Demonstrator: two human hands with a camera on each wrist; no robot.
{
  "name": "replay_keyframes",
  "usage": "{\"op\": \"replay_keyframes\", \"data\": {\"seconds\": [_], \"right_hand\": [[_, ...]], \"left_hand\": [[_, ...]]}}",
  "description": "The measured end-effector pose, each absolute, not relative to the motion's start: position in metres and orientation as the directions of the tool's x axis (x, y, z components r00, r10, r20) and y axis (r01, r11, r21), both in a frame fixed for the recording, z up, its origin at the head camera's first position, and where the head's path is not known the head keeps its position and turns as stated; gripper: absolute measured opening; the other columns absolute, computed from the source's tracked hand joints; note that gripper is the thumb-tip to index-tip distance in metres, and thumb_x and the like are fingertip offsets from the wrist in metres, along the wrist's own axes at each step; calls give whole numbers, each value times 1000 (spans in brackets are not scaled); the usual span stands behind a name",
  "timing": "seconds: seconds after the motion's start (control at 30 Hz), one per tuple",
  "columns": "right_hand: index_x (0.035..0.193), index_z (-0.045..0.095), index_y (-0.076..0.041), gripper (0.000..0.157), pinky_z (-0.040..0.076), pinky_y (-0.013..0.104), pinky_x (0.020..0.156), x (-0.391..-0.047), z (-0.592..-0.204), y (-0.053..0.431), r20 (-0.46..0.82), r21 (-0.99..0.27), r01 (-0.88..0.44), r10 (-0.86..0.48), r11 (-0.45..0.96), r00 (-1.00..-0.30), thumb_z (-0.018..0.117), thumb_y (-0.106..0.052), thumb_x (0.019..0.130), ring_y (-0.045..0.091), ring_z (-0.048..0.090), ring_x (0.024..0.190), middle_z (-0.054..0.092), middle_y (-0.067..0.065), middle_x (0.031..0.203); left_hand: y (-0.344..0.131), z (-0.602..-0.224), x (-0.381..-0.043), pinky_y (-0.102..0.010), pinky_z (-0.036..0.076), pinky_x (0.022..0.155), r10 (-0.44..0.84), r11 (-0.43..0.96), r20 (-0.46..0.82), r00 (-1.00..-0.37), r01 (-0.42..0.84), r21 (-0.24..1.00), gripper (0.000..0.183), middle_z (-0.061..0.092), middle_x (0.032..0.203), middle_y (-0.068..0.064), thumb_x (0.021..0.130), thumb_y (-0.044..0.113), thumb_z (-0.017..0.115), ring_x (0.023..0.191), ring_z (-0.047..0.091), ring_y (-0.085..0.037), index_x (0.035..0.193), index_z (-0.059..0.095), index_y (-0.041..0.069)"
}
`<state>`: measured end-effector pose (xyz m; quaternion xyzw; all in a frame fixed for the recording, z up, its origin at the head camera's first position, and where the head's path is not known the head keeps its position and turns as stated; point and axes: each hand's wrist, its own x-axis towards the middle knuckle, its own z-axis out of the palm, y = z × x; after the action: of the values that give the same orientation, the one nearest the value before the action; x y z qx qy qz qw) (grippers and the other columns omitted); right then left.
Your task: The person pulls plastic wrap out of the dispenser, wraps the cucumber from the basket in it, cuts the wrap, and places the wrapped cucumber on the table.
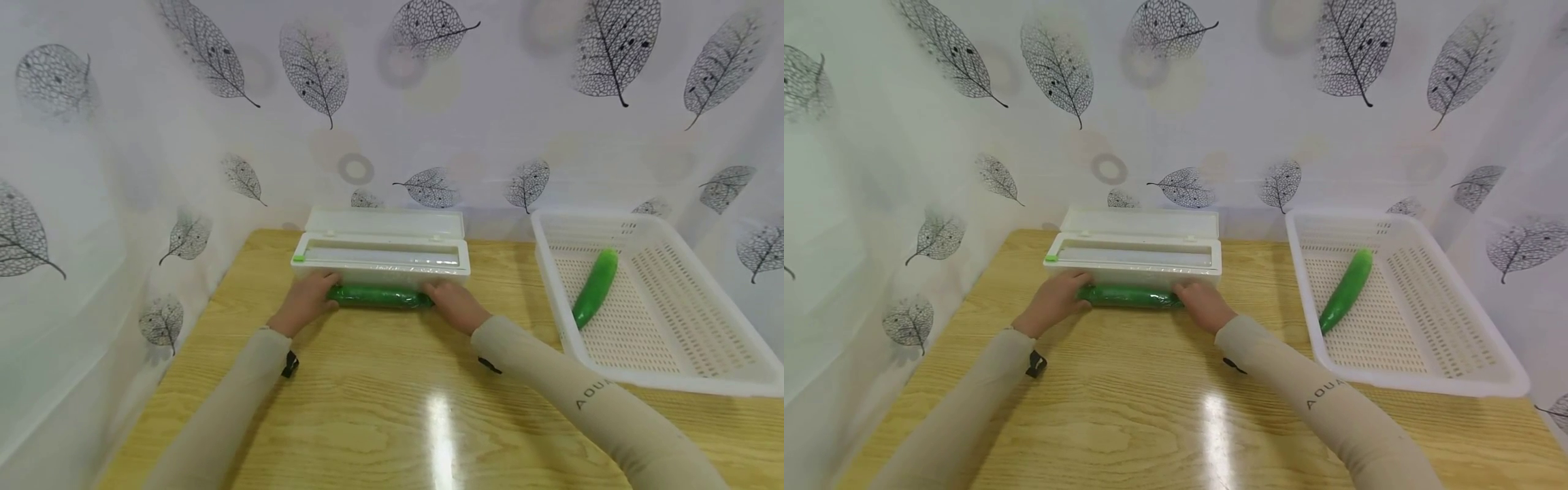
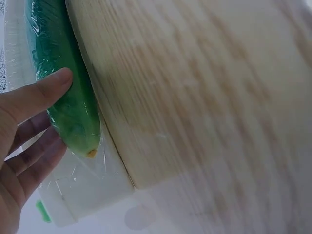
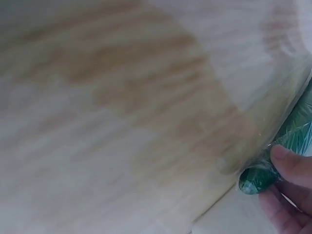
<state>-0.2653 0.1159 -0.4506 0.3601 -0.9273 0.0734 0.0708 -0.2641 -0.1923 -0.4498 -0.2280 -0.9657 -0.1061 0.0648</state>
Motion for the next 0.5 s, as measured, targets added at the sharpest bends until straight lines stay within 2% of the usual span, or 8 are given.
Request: {"op": "replay_keyframes", "data": {"seconds": [0.27, 0.5], "right_hand": [[106, 61, -4, 24, 56, 34, 74, -268, -452, 114, 194, -48, -702, -683, 710, -704, 64, 3, 83, 23, 67, 83, 69, 11, 93], [108, 61, -4, 30, 56, 35, 77, -267, -450, 117, 192, -62, -720, -700, 691, -688, 66, 5, 80, 24, 66, 86, 69, 12, 98]], "left_hand": [[-194, -449, -264, -41, 52, 89, 437, 871, 164, -884, 462, 168, 44, 62, 115, -11, 69, 16, 83, 105, 59, -27, 107, 62, 8], [-202, -448, -265, -43, 52, 89, 462, 845, 135, -877, 481, 234, 40, 62, 115, -10, 73, 11, 79, 106, 60, -29, 109, 63, 10]]}}
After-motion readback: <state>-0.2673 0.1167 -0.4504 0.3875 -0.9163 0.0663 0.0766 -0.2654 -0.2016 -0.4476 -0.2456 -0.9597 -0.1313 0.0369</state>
